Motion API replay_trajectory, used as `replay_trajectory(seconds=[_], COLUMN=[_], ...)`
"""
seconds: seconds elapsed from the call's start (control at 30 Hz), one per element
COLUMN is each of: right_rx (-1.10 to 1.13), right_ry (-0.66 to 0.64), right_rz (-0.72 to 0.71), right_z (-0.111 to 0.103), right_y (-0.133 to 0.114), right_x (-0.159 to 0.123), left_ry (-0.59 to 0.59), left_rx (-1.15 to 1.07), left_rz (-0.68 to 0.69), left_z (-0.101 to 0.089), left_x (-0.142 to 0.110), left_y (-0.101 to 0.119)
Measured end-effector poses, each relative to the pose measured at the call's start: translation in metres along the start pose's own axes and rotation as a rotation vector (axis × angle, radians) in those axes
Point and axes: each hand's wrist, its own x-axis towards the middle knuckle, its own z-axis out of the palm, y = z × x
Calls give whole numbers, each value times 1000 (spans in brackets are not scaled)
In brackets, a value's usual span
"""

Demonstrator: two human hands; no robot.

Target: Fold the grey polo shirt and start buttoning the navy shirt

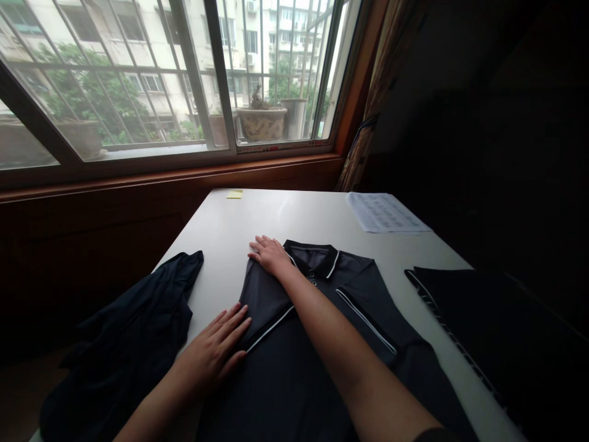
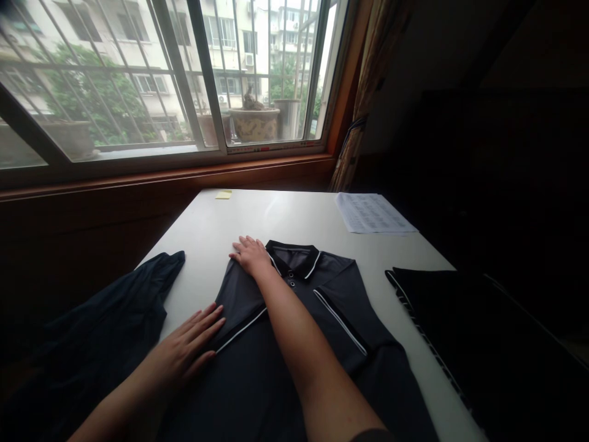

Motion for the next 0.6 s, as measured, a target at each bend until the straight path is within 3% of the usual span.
replay_trajectory(seconds=[0.2, 0.37, 0.47, 0.6], right_rx=[-8, -3, 50, 76], right_ry=[55, 145, 247, 357], right_rz=[-47, -110, -120, -32], right_z=[-3, -23, -44, -67], right_y=[-12, -18, -1, 50], right_x=[-8, -43, -80, -139], left_ry=[-4, 28, 26, 5], left_rx=[12, 12, 40, 83], left_rz=[5, 17, 20, 15], left_z=[1, 4, 5, 7], left_x=[0, -1, -1, -1], left_y=[-3, -6, -6, -7])
